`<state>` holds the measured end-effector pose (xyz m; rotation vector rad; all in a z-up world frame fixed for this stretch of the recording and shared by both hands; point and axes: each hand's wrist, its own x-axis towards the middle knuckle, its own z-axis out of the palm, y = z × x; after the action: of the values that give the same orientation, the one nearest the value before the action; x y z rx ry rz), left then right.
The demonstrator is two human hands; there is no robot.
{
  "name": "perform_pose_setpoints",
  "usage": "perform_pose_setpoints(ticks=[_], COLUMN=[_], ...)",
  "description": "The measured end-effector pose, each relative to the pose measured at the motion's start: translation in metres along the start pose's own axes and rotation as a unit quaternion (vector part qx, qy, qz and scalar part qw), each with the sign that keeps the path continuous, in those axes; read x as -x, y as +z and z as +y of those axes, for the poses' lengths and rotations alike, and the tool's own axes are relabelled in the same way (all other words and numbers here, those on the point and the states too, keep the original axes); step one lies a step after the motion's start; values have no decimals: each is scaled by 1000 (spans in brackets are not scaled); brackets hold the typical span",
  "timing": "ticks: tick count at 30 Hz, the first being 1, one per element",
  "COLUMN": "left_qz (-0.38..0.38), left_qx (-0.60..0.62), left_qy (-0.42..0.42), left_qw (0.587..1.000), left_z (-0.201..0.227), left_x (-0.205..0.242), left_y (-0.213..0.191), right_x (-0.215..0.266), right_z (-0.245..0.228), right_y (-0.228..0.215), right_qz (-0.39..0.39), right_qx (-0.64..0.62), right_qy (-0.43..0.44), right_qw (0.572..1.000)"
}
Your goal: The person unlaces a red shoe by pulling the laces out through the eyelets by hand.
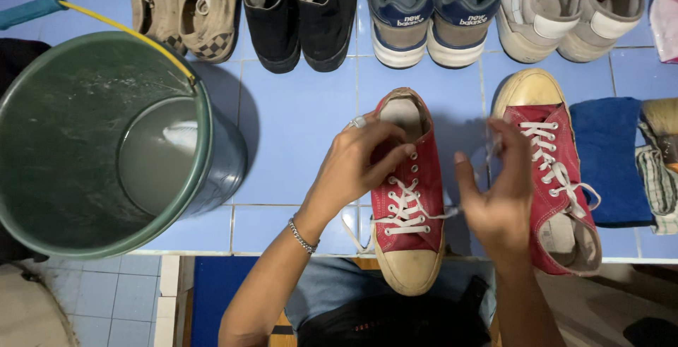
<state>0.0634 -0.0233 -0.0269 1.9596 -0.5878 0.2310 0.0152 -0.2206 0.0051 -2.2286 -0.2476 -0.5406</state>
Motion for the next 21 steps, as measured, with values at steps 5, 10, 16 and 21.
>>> perform_pose_setpoints(ticks=[5,10,16,21], left_qz=[41,-4,-23,-22], left_qx=[-30,-33,-102,-50], left_qy=[37,32,71,24], left_qw=[998,999,992,998], left_z=[-3,4,-8,-9], left_x=[4,29,40,39], left_y=[-3,-7,0,0], right_x=[20,20,12,23], right_z=[8,22,23,40], right_y=[2,-1,14,26], right_qz=[39,-23,-124,-180], right_qx=[117,68,25,26], right_qy=[-63,-107,-167,-145], right_qw=[990,992,978,973])
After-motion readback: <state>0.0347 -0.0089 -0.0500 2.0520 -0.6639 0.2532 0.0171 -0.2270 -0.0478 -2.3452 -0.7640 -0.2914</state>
